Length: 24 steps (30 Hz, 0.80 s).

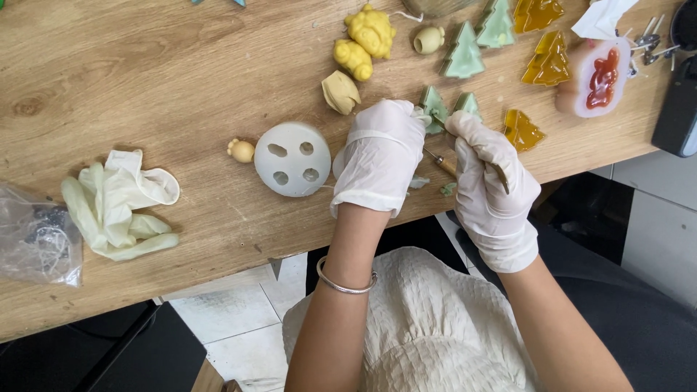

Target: The person trims excess wax from a green tree-shaped candle with a small carving tool, then uses a heat gun to melt and smooth the candle's surface, and works the candle over by hand, turning it while shaping the edges.

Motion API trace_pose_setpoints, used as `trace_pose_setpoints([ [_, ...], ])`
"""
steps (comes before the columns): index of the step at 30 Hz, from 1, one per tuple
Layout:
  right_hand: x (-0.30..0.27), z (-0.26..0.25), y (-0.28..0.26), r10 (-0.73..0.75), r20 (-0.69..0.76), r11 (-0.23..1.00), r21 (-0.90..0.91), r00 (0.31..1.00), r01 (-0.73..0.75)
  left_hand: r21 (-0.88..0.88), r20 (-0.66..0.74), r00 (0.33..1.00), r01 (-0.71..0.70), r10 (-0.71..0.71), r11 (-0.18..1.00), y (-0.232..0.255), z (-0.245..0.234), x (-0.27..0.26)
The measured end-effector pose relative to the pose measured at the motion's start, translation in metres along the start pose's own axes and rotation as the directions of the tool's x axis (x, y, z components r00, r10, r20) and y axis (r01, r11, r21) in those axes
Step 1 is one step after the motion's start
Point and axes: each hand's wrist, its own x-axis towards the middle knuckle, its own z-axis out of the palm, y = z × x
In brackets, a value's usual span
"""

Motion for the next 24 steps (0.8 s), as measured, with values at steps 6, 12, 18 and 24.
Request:
trace_pose_setpoints([
  [6,-0.005,-0.009,-0.008,0.160,-0.013,0.962,0.227,0.987,-0.153,0.053,-0.027,0.998,-0.052,0.054,0.997,-0.004,0.003,-0.001],
  [12,0.008,-0.020,-0.042,0.234,-0.026,0.947,0.231,0.972,-0.222,0.020,-0.001,1.000,-0.015,0.015,1.000,0.006,-0.006,-0.013],
  [18,0.009,-0.025,-0.045,0.283,-0.078,0.933,0.251,0.956,-0.256,0.008,-0.066,0.998,-0.020,0.020,1.000,0.010,-0.015,-0.020],
  [24,0.013,-0.023,-0.046,0.254,-0.116,0.940,0.262,0.960,-0.217,0.062,-0.195,0.960,-0.194,0.203,0.979,0.003,-0.007,-0.017],
])
